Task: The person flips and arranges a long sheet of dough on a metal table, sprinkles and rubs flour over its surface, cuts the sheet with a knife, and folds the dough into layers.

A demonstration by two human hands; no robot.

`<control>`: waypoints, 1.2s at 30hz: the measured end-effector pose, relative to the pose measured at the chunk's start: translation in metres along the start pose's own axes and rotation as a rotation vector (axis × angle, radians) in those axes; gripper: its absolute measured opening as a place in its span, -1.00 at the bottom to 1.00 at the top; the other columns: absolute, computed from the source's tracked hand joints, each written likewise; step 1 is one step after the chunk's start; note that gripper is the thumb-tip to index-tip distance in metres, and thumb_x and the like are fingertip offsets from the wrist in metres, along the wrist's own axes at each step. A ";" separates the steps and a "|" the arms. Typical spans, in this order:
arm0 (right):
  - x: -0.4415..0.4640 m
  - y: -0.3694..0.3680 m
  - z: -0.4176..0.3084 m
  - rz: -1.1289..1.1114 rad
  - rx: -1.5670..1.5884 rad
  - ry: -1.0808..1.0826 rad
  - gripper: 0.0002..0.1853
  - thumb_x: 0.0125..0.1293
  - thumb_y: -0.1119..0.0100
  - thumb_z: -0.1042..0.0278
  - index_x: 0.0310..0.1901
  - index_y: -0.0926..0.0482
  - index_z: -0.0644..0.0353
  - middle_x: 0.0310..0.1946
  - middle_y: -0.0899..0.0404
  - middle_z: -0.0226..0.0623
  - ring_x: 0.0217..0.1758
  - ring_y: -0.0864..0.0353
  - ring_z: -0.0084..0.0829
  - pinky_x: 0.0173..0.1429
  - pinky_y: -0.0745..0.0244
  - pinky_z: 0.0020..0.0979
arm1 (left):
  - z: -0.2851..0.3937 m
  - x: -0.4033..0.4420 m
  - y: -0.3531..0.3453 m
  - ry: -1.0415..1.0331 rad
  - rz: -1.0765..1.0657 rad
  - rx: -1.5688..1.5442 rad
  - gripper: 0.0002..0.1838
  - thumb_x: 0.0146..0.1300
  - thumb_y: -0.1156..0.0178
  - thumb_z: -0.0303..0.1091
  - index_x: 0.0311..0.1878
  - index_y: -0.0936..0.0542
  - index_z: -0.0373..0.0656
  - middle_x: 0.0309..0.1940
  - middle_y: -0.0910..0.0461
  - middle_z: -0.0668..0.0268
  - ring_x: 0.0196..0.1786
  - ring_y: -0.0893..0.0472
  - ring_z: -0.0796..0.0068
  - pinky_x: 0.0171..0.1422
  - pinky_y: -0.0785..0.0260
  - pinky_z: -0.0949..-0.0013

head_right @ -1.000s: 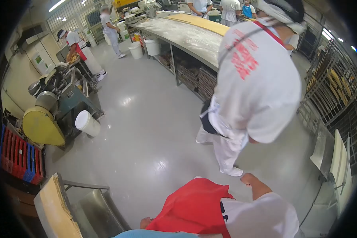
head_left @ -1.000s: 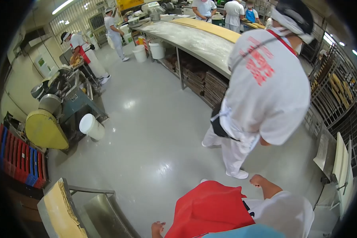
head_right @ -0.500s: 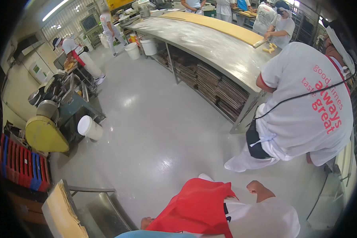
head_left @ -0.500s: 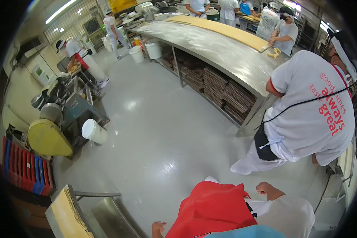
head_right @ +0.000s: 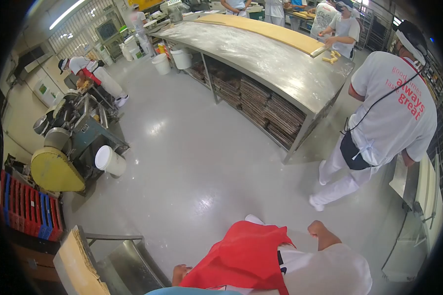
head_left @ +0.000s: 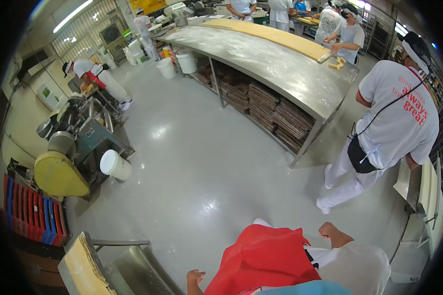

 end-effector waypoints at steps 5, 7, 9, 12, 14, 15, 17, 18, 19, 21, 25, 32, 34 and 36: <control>-0.045 0.036 -0.018 0.162 -0.054 0.026 -0.82 0.07 -0.12 0.31 -0.56 -0.65 0.14 -0.55 -0.66 -0.26 -0.48 -0.67 -0.36 -0.29 -0.58 -0.34 | -0.013 0.044 -0.032 -0.831 0.056 1.089 -0.31 0.08 -0.43 -0.17 0.28 -0.46 -0.16 -0.05 -0.62 0.07 -0.20 -0.66 0.28 -0.23 -0.54 0.25; -0.066 0.046 -0.022 0.269 0.119 -0.005 -0.83 0.06 -0.12 0.30 -0.55 -0.65 0.14 -0.53 -0.66 -0.26 -0.48 -0.67 -0.36 -0.26 -0.58 -0.35 | -0.026 0.054 -0.022 -0.562 0.033 0.769 -0.35 0.07 -0.42 -0.17 0.24 -0.47 -0.14 -0.09 -0.62 0.08 -0.24 -0.65 0.28 -0.26 -0.53 0.25; -0.075 0.061 -0.031 0.320 0.103 -0.053 -0.81 0.04 -0.13 0.27 -0.46 -0.69 0.16 -0.47 -0.69 -0.22 -0.37 -0.70 -0.30 -0.17 -0.60 -0.34 | -0.038 0.057 -0.017 -0.364 0.064 0.403 -0.38 0.07 -0.40 -0.16 0.20 -0.49 -0.12 -0.14 -0.62 0.09 -0.27 -0.64 0.28 -0.29 -0.51 0.25; -0.033 0.067 -0.038 0.392 -0.070 0.061 -0.77 0.05 -0.10 0.30 -0.37 -0.72 0.19 -0.39 -0.71 -0.17 -0.23 -0.71 -0.22 -0.06 -0.59 -0.31 | -0.053 0.050 -0.019 -0.274 0.104 0.194 -0.44 0.06 -0.38 -0.15 0.14 -0.51 -0.09 -0.20 -0.62 0.11 -0.32 -0.63 0.28 -0.34 -0.50 0.25; -0.021 0.072 -0.039 0.381 -0.058 0.060 -0.76 0.06 -0.09 0.32 -0.34 -0.72 0.20 -0.34 -0.71 -0.14 -0.18 -0.71 -0.19 -0.02 -0.58 -0.28 | -0.062 0.044 -0.022 -0.242 0.116 0.127 -0.47 0.05 -0.36 -0.15 0.11 -0.52 -0.07 -0.24 -0.61 0.12 -0.36 -0.62 0.28 -0.37 -0.48 0.25; -0.023 0.072 -0.042 0.376 -0.043 0.054 -0.74 0.06 -0.08 0.34 -0.30 -0.72 0.22 -0.30 -0.71 -0.10 -0.13 -0.70 -0.16 0.01 -0.58 -0.25 | -0.068 0.040 -0.023 -0.227 0.122 0.103 -0.49 0.05 -0.35 -0.14 0.09 -0.53 -0.06 -0.26 -0.61 0.13 -0.37 -0.62 0.28 -0.39 -0.48 0.25; -0.009 0.070 -0.049 0.465 -0.280 0.192 -0.77 0.07 -0.05 0.33 -0.41 -0.71 0.19 -0.40 -0.70 -0.15 -0.26 -0.70 -0.21 -0.06 -0.59 -0.28 | -0.078 0.036 -0.028 -0.206 0.124 0.076 -0.52 0.04 -0.34 -0.14 0.05 -0.54 -0.04 -0.31 -0.61 0.14 -0.41 -0.61 0.28 -0.42 -0.46 0.24; -0.004 0.065 -0.055 0.553 -0.517 0.333 -0.76 0.07 -0.02 0.32 -0.52 -0.69 0.16 -0.50 -0.68 -0.20 -0.39 -0.70 -0.27 -0.14 -0.60 -0.32 | -0.083 0.033 -0.031 -0.200 0.119 0.077 -0.54 0.04 -0.33 -0.14 0.03 -0.55 -0.03 -0.33 -0.61 0.14 -0.42 -0.60 0.28 -0.43 -0.46 0.24; -0.009 0.064 -0.056 0.545 -0.526 0.332 -0.76 0.07 -0.02 0.32 -0.52 -0.69 0.16 -0.50 -0.68 -0.20 -0.39 -0.70 -0.27 -0.14 -0.60 -0.32 | -0.090 0.034 -0.036 -0.193 0.106 0.067 -0.56 0.04 -0.32 -0.13 0.01 -0.56 -0.02 -0.35 -0.61 0.15 -0.44 -0.60 0.28 -0.45 -0.45 0.24; -0.008 0.063 -0.049 0.348 -0.393 0.179 -0.74 0.11 0.01 0.33 -0.53 -0.68 0.14 -0.48 -0.69 -0.22 -0.36 -0.70 -0.31 -0.11 -0.59 -0.32 | -0.101 0.041 -0.046 -0.186 0.032 -0.004 -0.39 0.00 -0.42 -0.22 0.14 -0.49 -0.18 -0.34 -0.62 0.10 -0.50 -0.58 0.32 -0.52 -0.43 0.30; -0.014 0.063 -0.041 0.286 -0.158 0.038 -0.78 0.06 -0.05 0.42 -0.38 -0.71 0.24 -0.30 -0.71 -0.09 -0.18 -0.71 -0.22 -0.01 -0.57 -0.23 | -0.113 0.051 -0.053 -0.139 0.004 -0.054 -0.20 -0.06 -0.54 -0.33 0.28 -0.43 -0.34 -0.33 -0.64 0.06 -0.55 -0.56 0.35 -0.58 -0.42 0.32; -0.036 0.063 -0.046 0.296 -0.068 -0.009 -0.78 0.09 -0.04 0.40 -0.43 -0.71 0.21 -0.37 -0.71 -0.13 -0.27 -0.72 -0.27 -0.07 -0.58 -0.25 | -0.084 0.015 -0.029 0.008 0.087 -0.065 -0.21 -0.02 -0.51 -0.29 0.30 -0.41 -0.32 -0.36 -0.63 0.06 -0.55 -0.57 0.35 -0.55 -0.46 0.30; -0.036 0.063 -0.044 0.307 -0.066 -0.014 -0.78 0.09 -0.04 0.40 -0.44 -0.71 0.21 -0.38 -0.71 -0.14 -0.29 -0.72 -0.26 -0.08 -0.58 -0.25 | -0.086 0.022 -0.027 -0.007 0.080 -0.036 -0.22 0.01 -0.50 -0.28 0.30 -0.41 -0.32 -0.37 -0.63 0.06 -0.54 -0.58 0.36 -0.54 -0.47 0.29; -0.033 0.059 -0.038 0.333 0.065 -0.006 -0.77 0.09 -0.03 0.39 -0.47 -0.70 0.24 -0.40 -0.71 -0.11 -0.29 -0.72 -0.23 -0.10 -0.58 -0.24 | -0.089 0.032 -0.029 -0.073 0.048 -0.160 -0.24 0.03 -0.49 -0.26 0.29 -0.42 -0.33 -0.40 -0.63 0.05 -0.55 -0.58 0.36 -0.54 -0.48 0.30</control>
Point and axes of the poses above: each hand's wrist, its own x-axis towards the middle knuckle, its own y-axis out of the back of the hand, z = x × y, the point moved 7 cm from there along x, towards the middle knuckle
